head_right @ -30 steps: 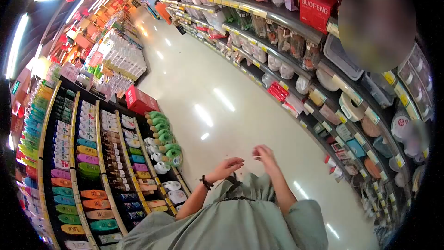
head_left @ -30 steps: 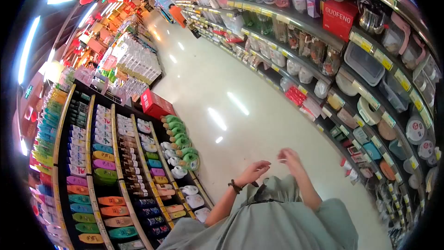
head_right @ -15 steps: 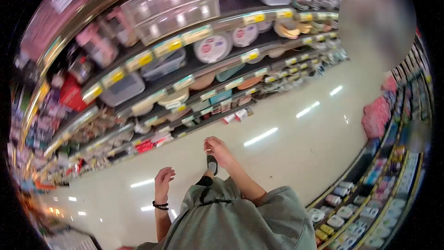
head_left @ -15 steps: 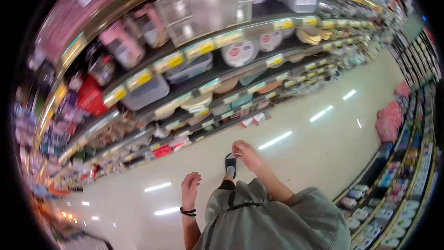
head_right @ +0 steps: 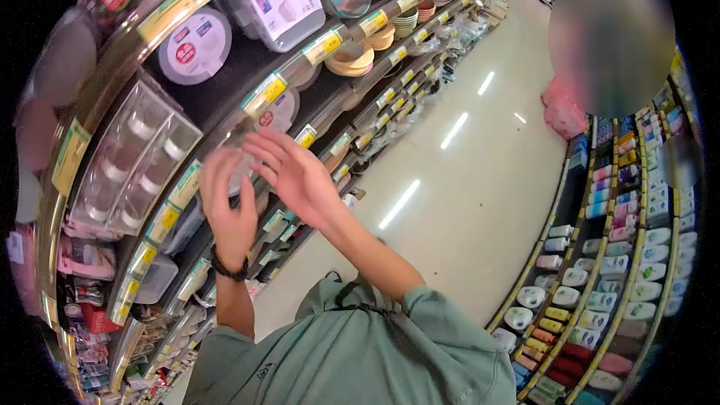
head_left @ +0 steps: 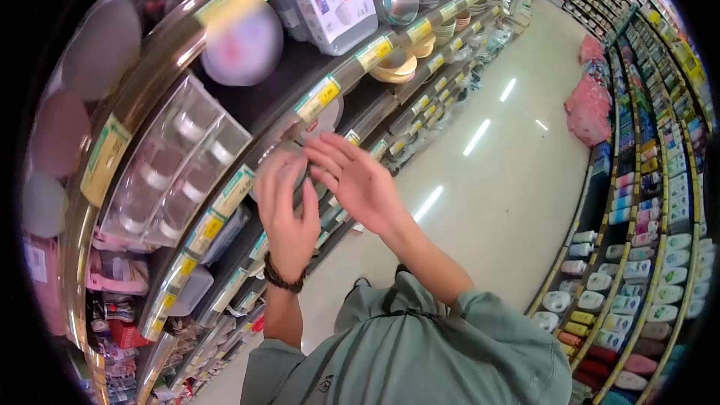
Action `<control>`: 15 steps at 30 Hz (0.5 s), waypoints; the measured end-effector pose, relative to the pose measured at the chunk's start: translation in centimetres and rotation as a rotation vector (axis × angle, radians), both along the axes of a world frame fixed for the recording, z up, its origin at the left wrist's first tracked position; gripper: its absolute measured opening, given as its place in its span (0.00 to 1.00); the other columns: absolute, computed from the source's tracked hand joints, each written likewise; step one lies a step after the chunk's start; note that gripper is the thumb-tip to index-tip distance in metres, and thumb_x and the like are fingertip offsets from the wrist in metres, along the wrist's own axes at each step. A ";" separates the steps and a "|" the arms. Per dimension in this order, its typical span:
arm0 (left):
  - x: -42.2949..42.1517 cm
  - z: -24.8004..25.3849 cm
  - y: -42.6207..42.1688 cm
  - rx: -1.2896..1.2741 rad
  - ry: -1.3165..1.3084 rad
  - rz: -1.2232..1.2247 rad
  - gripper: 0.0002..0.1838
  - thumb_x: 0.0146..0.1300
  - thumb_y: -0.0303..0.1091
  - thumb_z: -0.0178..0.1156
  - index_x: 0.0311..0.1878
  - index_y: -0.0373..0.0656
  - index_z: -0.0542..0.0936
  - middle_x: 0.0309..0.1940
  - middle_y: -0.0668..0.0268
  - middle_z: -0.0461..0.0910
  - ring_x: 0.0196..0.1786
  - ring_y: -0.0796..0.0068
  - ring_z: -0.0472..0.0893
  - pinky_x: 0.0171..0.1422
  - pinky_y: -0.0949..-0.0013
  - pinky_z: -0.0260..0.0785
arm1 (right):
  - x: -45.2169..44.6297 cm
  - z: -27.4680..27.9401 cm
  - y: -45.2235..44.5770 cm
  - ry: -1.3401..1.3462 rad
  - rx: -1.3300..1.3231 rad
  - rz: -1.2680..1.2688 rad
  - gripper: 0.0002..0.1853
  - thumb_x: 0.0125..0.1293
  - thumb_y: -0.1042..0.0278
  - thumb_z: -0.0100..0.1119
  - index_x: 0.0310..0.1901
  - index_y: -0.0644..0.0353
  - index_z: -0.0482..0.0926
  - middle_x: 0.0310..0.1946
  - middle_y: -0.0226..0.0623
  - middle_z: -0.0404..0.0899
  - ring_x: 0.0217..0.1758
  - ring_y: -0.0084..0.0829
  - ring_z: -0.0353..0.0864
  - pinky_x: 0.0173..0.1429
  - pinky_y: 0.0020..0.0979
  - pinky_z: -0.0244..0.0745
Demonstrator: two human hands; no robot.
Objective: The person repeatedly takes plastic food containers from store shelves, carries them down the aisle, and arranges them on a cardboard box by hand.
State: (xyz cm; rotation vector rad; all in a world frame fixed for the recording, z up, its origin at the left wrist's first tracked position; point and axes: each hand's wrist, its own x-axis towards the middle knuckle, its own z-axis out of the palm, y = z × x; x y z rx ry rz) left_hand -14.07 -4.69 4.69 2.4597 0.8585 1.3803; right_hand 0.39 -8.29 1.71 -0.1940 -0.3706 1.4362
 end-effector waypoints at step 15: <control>8.9 10.2 20.9 -0.005 0.489 0.873 0.30 0.63 0.47 0.67 0.59 0.34 0.76 0.54 0.45 0.82 0.58 0.43 0.78 0.64 0.50 0.68 | 7.2 5.8 16.0 0.345 -0.025 0.457 0.11 0.73 0.66 0.55 0.54 0.52 0.73 0.56 0.30 0.72 0.66 0.30 0.68 0.76 0.41 0.60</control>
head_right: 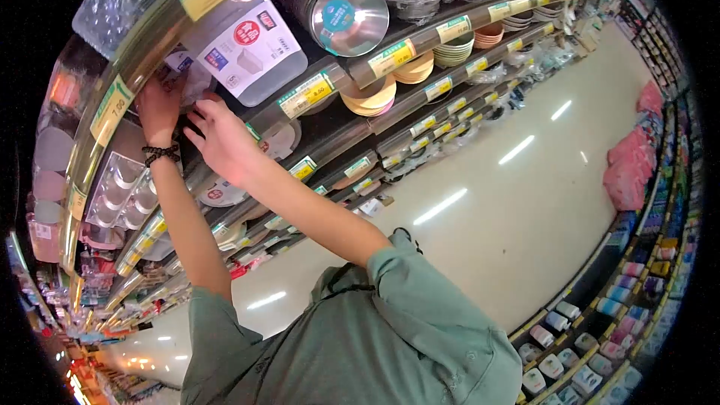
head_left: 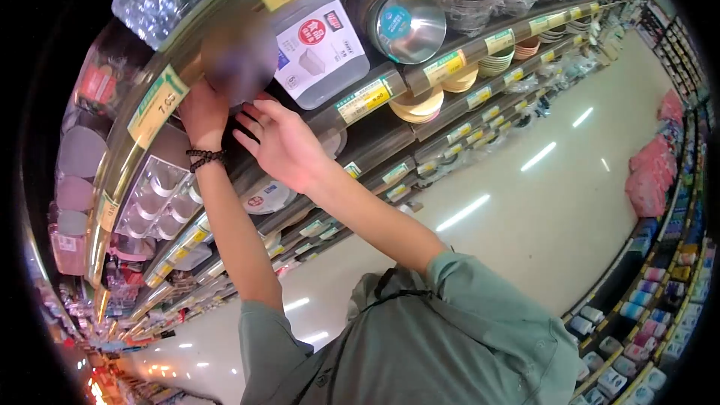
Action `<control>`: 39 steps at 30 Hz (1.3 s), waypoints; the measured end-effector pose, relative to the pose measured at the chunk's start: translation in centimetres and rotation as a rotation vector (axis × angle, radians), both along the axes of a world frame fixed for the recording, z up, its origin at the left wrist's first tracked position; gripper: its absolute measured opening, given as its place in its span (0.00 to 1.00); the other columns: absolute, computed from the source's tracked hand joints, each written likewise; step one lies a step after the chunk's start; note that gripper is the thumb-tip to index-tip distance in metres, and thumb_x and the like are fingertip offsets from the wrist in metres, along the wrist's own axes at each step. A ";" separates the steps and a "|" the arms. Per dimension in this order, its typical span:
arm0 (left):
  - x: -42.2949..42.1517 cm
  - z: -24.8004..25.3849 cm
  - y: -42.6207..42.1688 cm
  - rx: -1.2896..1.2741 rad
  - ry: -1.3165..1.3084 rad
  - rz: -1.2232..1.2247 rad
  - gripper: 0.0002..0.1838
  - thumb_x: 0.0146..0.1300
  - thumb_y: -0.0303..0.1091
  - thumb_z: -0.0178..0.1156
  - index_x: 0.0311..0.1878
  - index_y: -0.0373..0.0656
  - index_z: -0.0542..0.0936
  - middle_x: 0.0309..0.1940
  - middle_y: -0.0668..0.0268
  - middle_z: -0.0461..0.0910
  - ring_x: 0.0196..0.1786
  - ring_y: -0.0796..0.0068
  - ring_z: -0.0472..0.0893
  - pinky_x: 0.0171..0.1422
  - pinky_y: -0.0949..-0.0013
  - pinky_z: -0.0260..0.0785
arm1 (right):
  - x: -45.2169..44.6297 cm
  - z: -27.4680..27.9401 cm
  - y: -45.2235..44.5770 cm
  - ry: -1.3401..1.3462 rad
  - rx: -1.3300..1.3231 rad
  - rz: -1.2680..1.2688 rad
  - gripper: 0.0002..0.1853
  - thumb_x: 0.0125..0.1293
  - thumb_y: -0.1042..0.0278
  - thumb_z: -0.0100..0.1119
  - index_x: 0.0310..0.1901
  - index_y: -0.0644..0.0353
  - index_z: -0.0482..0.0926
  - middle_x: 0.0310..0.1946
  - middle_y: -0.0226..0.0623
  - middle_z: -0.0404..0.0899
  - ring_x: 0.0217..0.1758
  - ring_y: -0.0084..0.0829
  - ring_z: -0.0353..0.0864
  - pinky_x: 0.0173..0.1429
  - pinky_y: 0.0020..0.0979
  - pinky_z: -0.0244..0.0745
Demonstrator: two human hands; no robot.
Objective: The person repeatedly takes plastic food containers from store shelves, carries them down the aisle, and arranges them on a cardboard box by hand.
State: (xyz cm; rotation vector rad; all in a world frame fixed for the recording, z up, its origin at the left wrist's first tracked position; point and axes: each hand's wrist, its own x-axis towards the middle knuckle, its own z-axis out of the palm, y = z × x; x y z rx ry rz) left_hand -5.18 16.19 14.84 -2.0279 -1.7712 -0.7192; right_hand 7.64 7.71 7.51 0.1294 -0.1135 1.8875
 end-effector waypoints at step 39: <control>8.4 -21.1 -28.6 -0.637 -1.317 -0.752 0.30 0.61 0.26 0.70 0.65 0.27 0.71 0.68 0.47 0.71 0.70 0.56 0.72 0.71 0.56 0.68 | 17.4 -14.9 -27.5 -1.327 -0.091 -0.350 0.57 0.55 0.68 0.76 0.81 0.57 0.45 0.76 0.42 0.55 0.78 0.35 0.55 0.78 0.36 0.53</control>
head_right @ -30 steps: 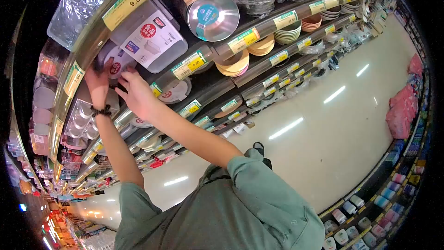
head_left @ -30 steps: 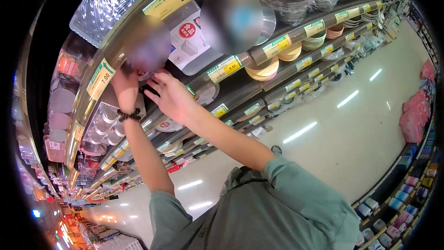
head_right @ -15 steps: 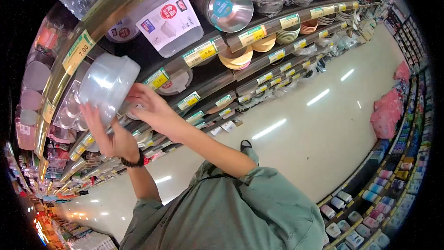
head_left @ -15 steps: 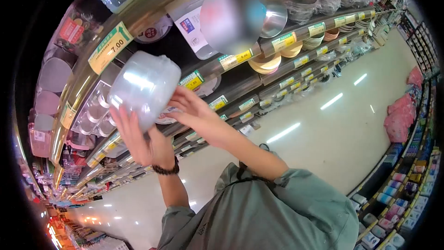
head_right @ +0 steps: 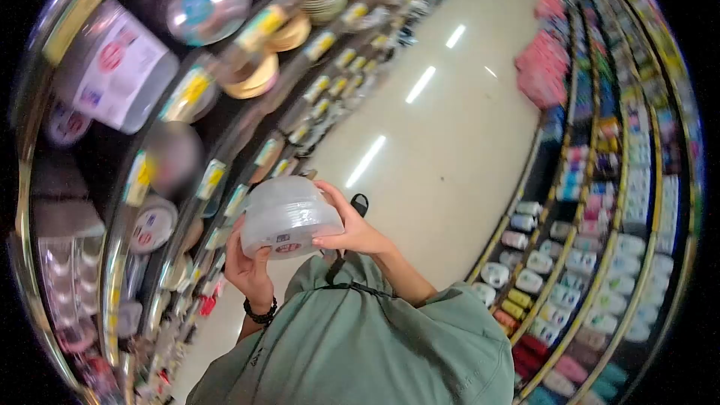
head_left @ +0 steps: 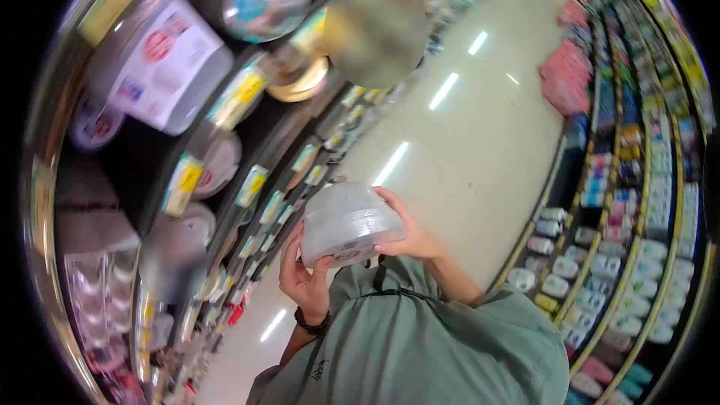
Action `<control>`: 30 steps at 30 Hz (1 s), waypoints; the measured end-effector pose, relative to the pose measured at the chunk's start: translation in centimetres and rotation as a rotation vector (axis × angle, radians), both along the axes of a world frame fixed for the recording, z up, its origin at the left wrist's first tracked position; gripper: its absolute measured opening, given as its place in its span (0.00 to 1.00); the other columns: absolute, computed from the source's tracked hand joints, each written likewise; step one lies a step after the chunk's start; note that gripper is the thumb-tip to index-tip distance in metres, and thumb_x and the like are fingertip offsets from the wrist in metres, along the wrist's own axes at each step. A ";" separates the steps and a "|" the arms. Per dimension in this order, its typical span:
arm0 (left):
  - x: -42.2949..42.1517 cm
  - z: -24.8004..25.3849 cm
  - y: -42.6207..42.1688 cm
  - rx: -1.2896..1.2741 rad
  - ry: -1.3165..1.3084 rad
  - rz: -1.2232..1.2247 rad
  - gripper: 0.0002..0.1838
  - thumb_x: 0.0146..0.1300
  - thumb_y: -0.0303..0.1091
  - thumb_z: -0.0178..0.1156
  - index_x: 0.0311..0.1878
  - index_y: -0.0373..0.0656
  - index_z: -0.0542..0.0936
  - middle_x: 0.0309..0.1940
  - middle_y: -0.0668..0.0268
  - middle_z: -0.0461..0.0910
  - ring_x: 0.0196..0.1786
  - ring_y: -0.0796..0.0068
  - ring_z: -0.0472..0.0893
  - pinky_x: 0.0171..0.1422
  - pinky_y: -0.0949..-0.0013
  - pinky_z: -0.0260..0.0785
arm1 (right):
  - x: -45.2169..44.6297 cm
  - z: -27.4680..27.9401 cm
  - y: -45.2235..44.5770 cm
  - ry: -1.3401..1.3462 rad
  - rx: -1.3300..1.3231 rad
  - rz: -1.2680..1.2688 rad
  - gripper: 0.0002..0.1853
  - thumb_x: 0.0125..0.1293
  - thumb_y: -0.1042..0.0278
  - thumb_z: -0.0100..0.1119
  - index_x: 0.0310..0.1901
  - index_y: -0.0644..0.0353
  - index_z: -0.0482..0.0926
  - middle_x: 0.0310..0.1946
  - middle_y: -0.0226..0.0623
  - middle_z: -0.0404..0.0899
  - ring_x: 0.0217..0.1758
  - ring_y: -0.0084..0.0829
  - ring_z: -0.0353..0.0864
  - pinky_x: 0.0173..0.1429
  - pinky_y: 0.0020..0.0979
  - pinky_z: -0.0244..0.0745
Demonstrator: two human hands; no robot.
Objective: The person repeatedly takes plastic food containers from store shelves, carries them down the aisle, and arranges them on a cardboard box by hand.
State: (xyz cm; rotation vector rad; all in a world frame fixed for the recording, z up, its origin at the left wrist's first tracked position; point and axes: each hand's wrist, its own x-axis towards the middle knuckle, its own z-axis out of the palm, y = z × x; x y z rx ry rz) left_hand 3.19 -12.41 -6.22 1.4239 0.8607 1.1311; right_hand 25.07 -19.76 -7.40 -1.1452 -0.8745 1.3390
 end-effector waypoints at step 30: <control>45.7 -4.7 1.8 -0.728 0.119 -1.032 0.38 0.61 0.38 0.65 0.72 0.36 0.62 0.62 0.55 0.73 0.66 0.65 0.73 0.72 0.64 0.63 | 28.6 -7.4 -11.0 0.184 0.153 -1.056 0.41 0.75 0.40 0.49 0.78 0.61 0.53 0.75 0.41 0.57 0.80 0.35 0.54 0.81 0.37 0.47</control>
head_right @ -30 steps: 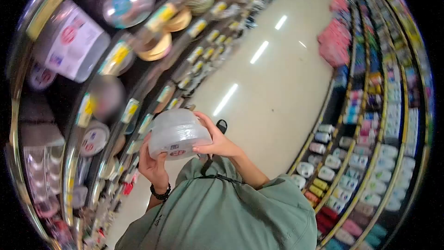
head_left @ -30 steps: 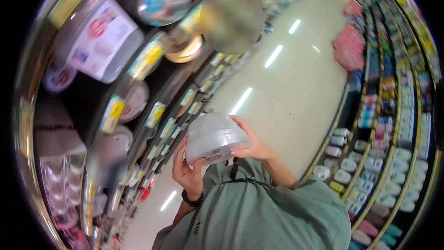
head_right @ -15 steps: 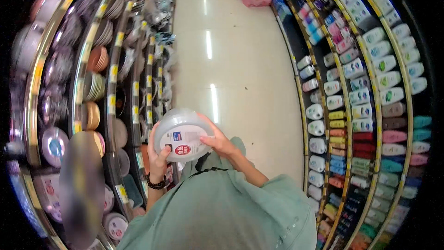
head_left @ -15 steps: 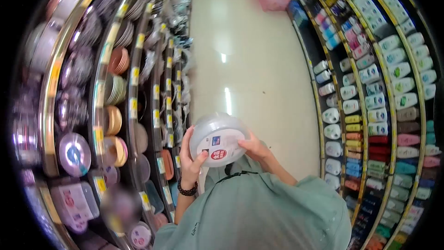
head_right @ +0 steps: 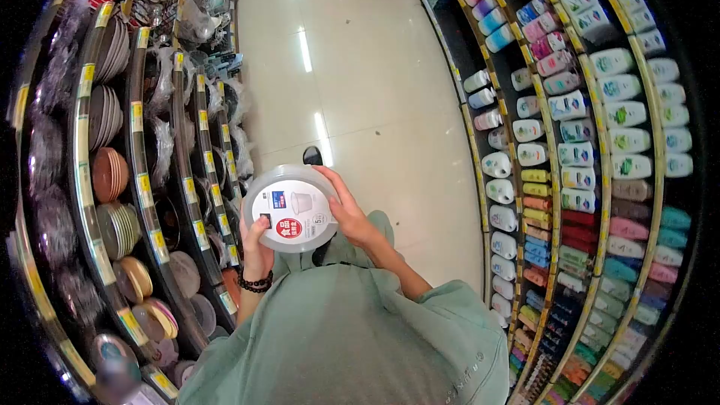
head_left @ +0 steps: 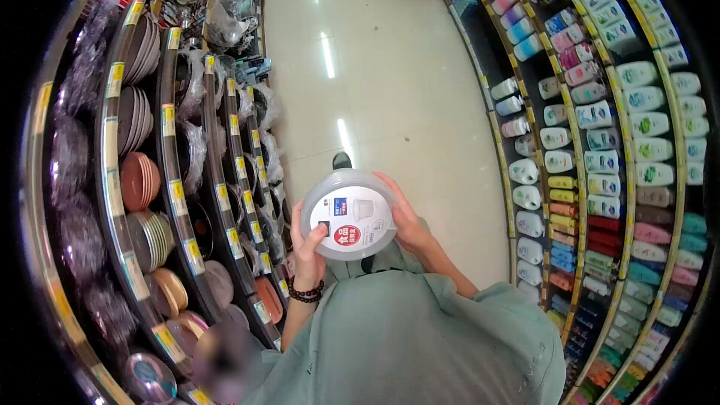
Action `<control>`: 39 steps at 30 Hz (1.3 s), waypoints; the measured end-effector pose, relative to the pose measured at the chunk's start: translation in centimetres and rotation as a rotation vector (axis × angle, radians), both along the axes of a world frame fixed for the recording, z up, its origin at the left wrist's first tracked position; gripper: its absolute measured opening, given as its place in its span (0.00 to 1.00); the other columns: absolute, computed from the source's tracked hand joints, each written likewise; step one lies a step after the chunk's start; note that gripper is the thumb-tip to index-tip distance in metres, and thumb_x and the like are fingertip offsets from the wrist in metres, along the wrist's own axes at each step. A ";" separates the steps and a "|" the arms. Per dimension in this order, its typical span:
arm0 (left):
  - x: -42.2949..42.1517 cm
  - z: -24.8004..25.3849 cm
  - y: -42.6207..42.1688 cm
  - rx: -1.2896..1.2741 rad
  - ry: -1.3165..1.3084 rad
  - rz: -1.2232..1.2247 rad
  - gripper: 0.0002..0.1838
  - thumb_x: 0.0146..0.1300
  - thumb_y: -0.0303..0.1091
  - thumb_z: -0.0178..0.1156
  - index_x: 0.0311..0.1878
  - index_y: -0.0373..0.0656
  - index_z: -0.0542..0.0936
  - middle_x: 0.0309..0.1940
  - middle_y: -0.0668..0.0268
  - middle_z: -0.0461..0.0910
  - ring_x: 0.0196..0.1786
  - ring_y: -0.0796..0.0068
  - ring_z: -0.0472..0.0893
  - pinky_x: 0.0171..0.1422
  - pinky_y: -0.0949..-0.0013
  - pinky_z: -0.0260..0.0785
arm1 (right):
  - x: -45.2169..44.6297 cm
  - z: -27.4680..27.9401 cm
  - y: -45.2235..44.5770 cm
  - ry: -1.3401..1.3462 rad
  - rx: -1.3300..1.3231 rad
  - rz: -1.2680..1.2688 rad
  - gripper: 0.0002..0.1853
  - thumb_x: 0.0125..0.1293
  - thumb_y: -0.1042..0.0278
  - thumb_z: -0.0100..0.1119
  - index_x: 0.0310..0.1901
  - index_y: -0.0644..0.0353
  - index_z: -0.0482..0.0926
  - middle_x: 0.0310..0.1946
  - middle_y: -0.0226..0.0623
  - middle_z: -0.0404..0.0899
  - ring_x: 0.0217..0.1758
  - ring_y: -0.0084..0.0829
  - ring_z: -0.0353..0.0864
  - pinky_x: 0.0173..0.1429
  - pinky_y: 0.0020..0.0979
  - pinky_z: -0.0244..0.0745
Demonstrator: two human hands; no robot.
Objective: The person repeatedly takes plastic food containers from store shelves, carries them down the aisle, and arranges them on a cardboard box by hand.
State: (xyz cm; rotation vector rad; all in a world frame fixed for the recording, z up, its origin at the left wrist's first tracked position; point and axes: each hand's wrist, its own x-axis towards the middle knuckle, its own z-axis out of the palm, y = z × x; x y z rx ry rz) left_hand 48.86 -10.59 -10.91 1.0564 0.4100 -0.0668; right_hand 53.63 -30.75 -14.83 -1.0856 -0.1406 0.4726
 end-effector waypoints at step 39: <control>83.3 3.7 10.9 -0.022 -0.035 0.114 0.33 0.67 0.34 0.65 0.72 0.40 0.62 0.62 0.59 0.73 0.66 0.67 0.71 0.73 0.63 0.61 | 85.8 4.3 12.4 0.199 0.061 0.035 0.31 0.77 0.52 0.52 0.74 0.60 0.62 0.65 0.38 0.72 0.68 0.27 0.70 0.71 0.30 0.65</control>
